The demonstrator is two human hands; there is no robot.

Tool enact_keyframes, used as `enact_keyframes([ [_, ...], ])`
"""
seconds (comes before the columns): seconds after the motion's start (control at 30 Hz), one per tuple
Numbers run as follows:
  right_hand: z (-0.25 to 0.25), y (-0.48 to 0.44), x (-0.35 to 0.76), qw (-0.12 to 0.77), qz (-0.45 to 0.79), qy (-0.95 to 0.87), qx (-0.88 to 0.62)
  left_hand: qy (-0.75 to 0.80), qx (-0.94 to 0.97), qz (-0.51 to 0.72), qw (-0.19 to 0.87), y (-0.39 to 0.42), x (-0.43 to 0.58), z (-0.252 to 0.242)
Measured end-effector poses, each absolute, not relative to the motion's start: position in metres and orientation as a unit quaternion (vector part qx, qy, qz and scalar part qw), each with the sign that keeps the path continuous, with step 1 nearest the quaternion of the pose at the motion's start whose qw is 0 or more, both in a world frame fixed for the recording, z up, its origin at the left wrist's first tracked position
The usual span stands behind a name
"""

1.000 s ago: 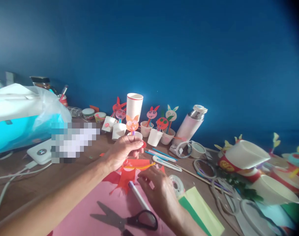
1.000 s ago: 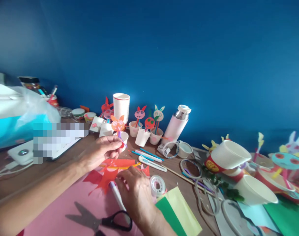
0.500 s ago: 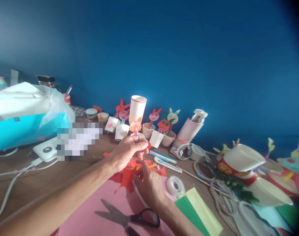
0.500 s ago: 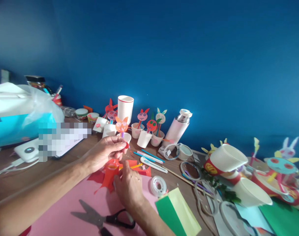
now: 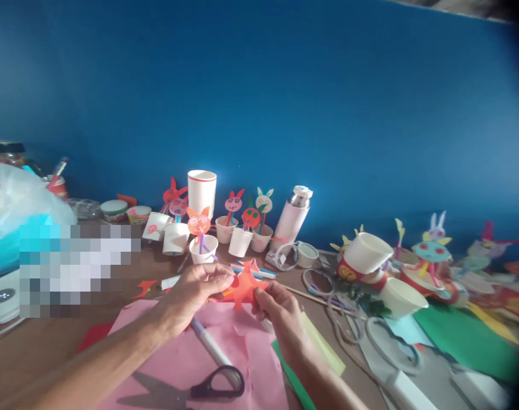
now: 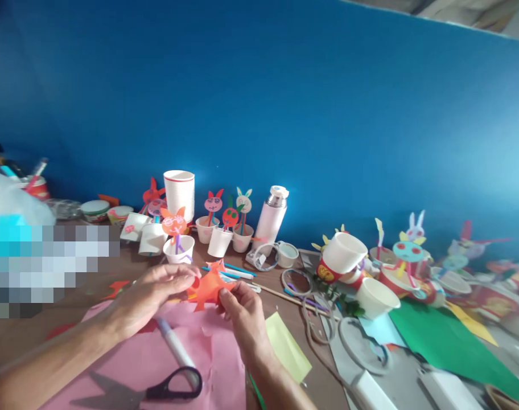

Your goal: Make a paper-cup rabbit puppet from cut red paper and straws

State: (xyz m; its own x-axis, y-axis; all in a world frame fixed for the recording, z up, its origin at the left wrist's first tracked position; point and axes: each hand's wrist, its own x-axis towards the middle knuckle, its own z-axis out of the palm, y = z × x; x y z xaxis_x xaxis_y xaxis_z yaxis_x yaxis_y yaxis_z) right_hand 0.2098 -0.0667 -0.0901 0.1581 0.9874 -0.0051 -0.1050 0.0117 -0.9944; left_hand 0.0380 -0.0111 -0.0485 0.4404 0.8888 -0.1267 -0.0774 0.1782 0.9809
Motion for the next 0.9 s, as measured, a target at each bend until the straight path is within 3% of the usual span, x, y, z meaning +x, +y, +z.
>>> enact_keyframes([
  [0.57,-0.072,-0.072,0.205,0.569,0.475,-0.442,-0.504,0.424,0.66,0.34,0.519,-0.025,0.047,-0.051],
  [0.9,-0.075,-0.078,0.196,0.553,0.546,-0.401,-0.485,0.41,0.688,0.316,0.508,-0.031,0.053,-0.049],
])
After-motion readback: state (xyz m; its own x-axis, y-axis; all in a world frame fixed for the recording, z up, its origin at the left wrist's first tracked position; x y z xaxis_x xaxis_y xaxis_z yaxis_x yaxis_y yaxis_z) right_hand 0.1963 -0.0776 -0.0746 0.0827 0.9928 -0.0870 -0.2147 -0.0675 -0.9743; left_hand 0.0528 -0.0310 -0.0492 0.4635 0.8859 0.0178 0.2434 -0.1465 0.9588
